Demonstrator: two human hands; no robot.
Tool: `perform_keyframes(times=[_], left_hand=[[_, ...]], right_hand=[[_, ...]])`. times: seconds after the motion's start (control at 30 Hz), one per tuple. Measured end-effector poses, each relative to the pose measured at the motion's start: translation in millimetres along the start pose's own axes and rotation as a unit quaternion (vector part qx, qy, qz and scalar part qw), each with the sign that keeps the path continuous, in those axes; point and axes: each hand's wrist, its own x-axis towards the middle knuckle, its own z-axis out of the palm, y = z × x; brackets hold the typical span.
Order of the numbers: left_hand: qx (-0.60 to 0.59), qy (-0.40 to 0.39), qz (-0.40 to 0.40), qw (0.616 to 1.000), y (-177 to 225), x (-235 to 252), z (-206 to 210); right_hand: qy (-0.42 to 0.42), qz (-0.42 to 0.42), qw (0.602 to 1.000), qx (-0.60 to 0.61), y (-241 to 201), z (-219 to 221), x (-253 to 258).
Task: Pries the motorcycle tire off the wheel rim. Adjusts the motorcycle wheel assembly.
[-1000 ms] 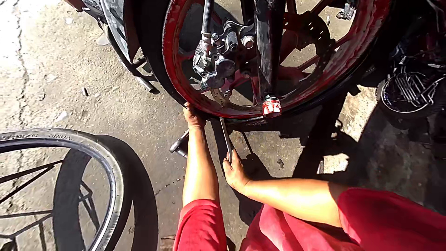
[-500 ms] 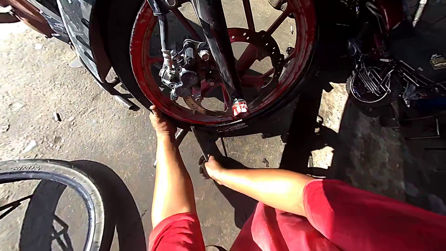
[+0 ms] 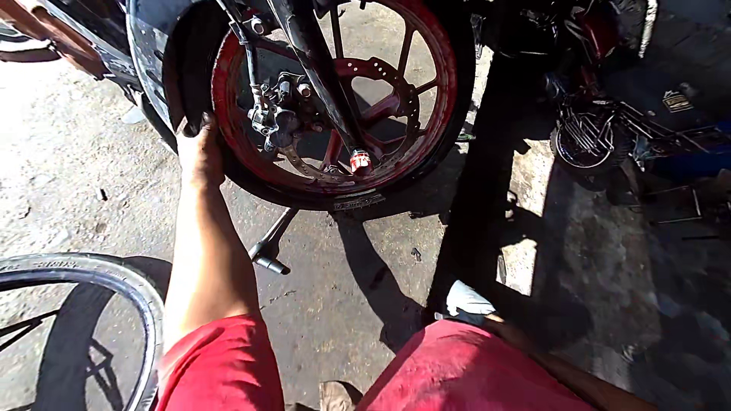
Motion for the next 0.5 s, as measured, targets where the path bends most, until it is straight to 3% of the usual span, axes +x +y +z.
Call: perform_keyframes(times=[0.1, 0.17, 0.23, 0.3, 0.4, 0.5], left_hand=[[0.019, -0.002, -0.016, 1.0, 1.8, -0.4, -0.6], [0.024, -0.01, -0.013, 1.0, 4.6, -1.3, -1.0], [0.023, -0.005, 0.0, 1.0, 7.4, -0.4, 0.2], [0.033, 0.013, -0.004, 0.999, 8.5, 0.8, 0.5], [0.06, 0.032, -0.024, 0.997, 12.0, 0.4, 2.1], [0.102, 0.041, -0.053, 0.993, 13.3, -4.5, 3.2]], right_hand=[[-0.044, 0.062, 0.997, -0.028, -3.6, 8.7, -2.3], [-0.055, 0.091, 0.993, 0.06, -35.5, -13.6, -27.4], [-0.061, 0.056, 0.988, 0.131, -50.7, -37.5, -64.8], [-0.056, 0.021, 0.993, 0.104, -57.2, -64.0, -93.6], [0.116, -0.072, 0.99, 0.015, -67.8, -130.1, -118.1], [0.264, -0.139, 0.95, -0.087, -104.8, -226.1, -142.3]])
